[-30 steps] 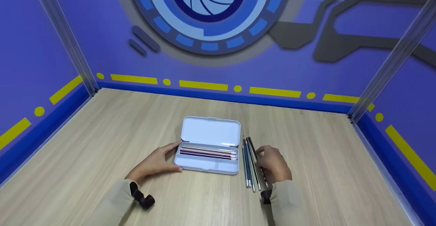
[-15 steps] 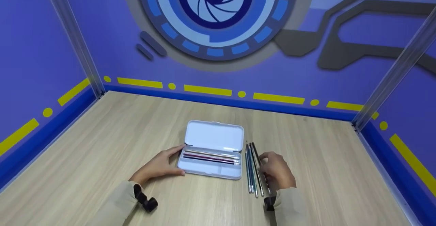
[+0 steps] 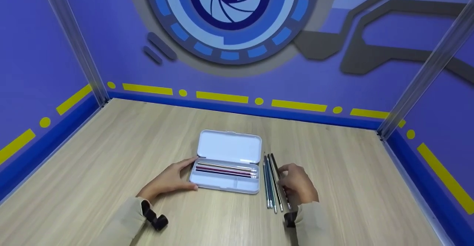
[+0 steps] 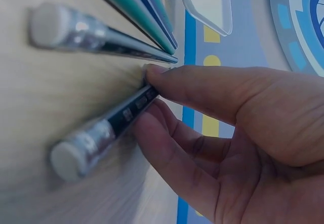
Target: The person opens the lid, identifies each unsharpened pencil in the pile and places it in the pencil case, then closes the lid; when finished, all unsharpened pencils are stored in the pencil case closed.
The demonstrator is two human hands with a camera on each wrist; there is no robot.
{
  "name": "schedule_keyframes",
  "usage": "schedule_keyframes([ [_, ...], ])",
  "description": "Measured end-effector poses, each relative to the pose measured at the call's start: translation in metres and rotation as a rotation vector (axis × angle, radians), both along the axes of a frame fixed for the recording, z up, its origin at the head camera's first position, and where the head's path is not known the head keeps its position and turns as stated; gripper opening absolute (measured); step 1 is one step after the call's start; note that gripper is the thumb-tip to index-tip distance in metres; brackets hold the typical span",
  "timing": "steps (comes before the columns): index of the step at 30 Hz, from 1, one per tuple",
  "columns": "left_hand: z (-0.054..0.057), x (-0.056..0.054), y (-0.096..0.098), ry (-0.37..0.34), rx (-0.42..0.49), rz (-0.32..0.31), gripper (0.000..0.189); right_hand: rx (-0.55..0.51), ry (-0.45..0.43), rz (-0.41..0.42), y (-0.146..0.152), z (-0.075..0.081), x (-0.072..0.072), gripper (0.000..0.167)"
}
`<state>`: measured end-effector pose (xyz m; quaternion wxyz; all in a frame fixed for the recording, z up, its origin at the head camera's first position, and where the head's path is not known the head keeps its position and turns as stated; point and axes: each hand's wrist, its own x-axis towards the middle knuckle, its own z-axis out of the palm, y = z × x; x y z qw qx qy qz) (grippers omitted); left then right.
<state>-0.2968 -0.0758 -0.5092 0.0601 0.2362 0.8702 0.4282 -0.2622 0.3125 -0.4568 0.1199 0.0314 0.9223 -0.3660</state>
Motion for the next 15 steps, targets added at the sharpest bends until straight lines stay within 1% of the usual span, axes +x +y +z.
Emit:
schedule_keyframes([
  [5, -0.001, 0.0013, -0.0009, -0.005, 0.005, 0.002, 0.103, 0.011, 0.017, 0.037, 0.003, 0.0017, -0.0016, 0.052],
  [7, -0.0008, 0.002, -0.0011, -0.006, 0.001, 0.003, 0.103, -0.001, 0.018, 0.049, 0.0039, 0.0024, -0.0017, 0.052],
  [12, -0.0003, 0.0018, -0.001, -0.002, -0.01, 0.002, 0.103, -0.009, 0.012, 0.037, 0.0036, 0.0057, -0.0022, 0.054],
  [15, -0.0006, 0.0011, -0.001, -0.001, -0.009, -0.002, 0.103, 0.0, 0.03, 0.037, 0.0031, 0.0096, -0.0025, 0.054],
])
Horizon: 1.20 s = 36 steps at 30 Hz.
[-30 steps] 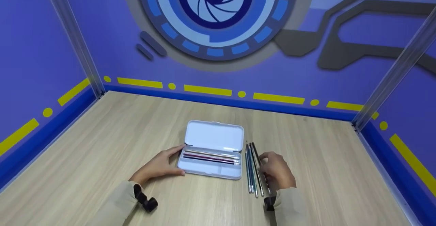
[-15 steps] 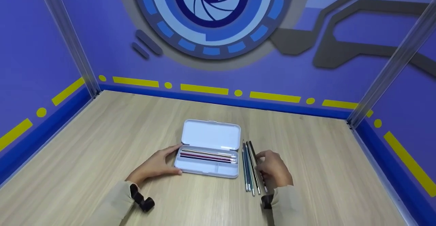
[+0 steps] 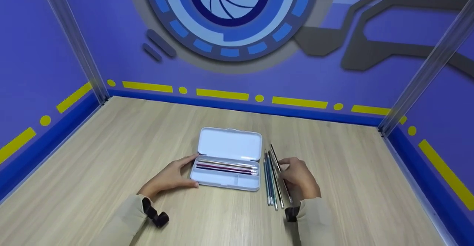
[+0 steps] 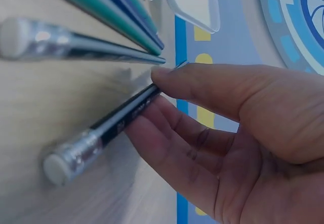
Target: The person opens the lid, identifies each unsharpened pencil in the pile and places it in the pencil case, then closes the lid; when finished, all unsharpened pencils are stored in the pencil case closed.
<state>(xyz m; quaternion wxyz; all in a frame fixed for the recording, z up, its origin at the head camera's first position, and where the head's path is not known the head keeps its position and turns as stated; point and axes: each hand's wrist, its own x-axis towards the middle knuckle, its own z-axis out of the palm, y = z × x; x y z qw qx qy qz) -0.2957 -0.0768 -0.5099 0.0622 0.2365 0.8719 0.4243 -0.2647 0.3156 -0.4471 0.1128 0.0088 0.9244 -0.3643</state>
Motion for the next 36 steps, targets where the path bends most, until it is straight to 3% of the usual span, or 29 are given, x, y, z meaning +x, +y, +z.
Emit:
schedule_keyframes([
  [14, 0.001, -0.002, 0.002, 0.008, -0.001, -0.004, 0.103, -0.022, 0.142, 0.015, -0.015, 0.023, -0.004, 0.043],
  [25, 0.001, -0.001, 0.003, -0.011, -0.005, 0.006, 0.102, -0.04, 0.246, 0.024, -0.036, 0.026, -0.011, 0.039],
  [33, -0.001, -0.002, 0.001, 0.004, -0.002, -0.003, 0.102, 0.047, 0.44, 0.147, -0.06, 0.025, -0.019, 0.032],
  [36, 0.001, -0.001, 0.002, -0.009, 0.003, -0.002, 0.102, 0.053, 0.467, 0.18, -0.068, 0.024, -0.021, 0.031],
])
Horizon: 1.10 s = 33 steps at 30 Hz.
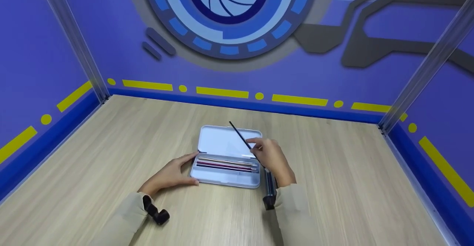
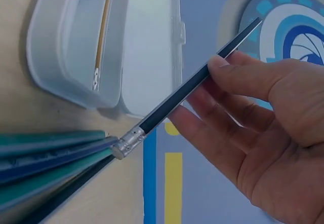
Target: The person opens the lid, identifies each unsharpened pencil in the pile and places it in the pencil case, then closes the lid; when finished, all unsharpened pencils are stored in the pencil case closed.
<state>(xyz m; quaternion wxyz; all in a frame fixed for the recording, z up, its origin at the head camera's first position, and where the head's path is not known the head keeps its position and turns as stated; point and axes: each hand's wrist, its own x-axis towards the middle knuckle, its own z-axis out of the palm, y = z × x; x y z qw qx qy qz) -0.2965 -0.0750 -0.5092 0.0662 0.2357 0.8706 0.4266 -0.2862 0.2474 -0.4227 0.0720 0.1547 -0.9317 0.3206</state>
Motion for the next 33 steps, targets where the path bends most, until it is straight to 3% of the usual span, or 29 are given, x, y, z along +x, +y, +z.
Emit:
schedule_keyframes([
  [5, 0.001, 0.0, 0.002, -0.017, 0.014, 0.007, 0.101, 0.007, -0.011, 0.046, -0.012, 0.0, -0.004, 0.03],
  [15, -0.001, 0.001, 0.0, 0.013, 0.001, -0.001, 0.103, 0.098, 0.013, 0.225, -0.026, -0.005, -0.011, 0.033],
  [21, 0.002, -0.002, 0.002, 0.022, 0.015, -0.006, 0.102, 0.171, -0.007, 0.203, -0.036, -0.004, -0.015, 0.034],
  [28, 0.0, -0.001, 0.002, -0.003, 0.009, -0.006, 0.103, 0.288, -0.008, 0.169, -0.042, -0.014, -0.015, 0.03],
  [33, -0.002, 0.001, 0.001, 0.006, 0.02, 0.006, 0.103, 0.279, -0.041, 0.146, -0.045, -0.019, -0.014, 0.026],
])
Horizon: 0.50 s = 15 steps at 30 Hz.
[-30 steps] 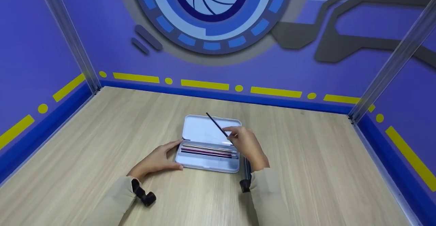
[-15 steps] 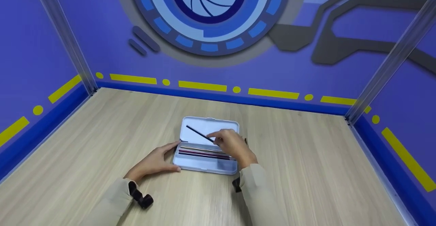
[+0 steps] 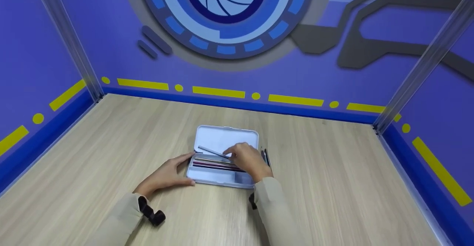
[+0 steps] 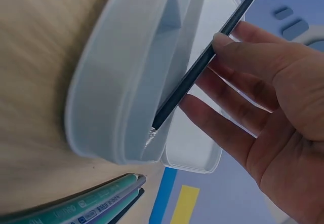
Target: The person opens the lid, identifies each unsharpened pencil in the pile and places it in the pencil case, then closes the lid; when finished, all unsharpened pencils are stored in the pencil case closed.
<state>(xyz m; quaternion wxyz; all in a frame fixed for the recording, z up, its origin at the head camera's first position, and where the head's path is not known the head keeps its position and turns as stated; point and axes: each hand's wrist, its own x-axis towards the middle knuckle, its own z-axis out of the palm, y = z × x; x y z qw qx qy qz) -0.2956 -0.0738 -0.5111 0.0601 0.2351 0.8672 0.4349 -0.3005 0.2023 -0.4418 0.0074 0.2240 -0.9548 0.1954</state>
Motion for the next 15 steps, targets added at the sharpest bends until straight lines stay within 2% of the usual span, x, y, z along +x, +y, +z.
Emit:
schedule_keyframes([
  [8, -0.001, 0.002, -0.001, -0.015, 0.005, -0.001, 0.102, -0.045, -0.044, -0.024, 0.0, -0.001, 0.003, 0.022],
  [15, 0.002, 0.001, -0.001, -0.033, 0.006, 0.005, 0.103, -0.065, -0.065, -0.049, 0.011, 0.008, 0.008, 0.023],
])
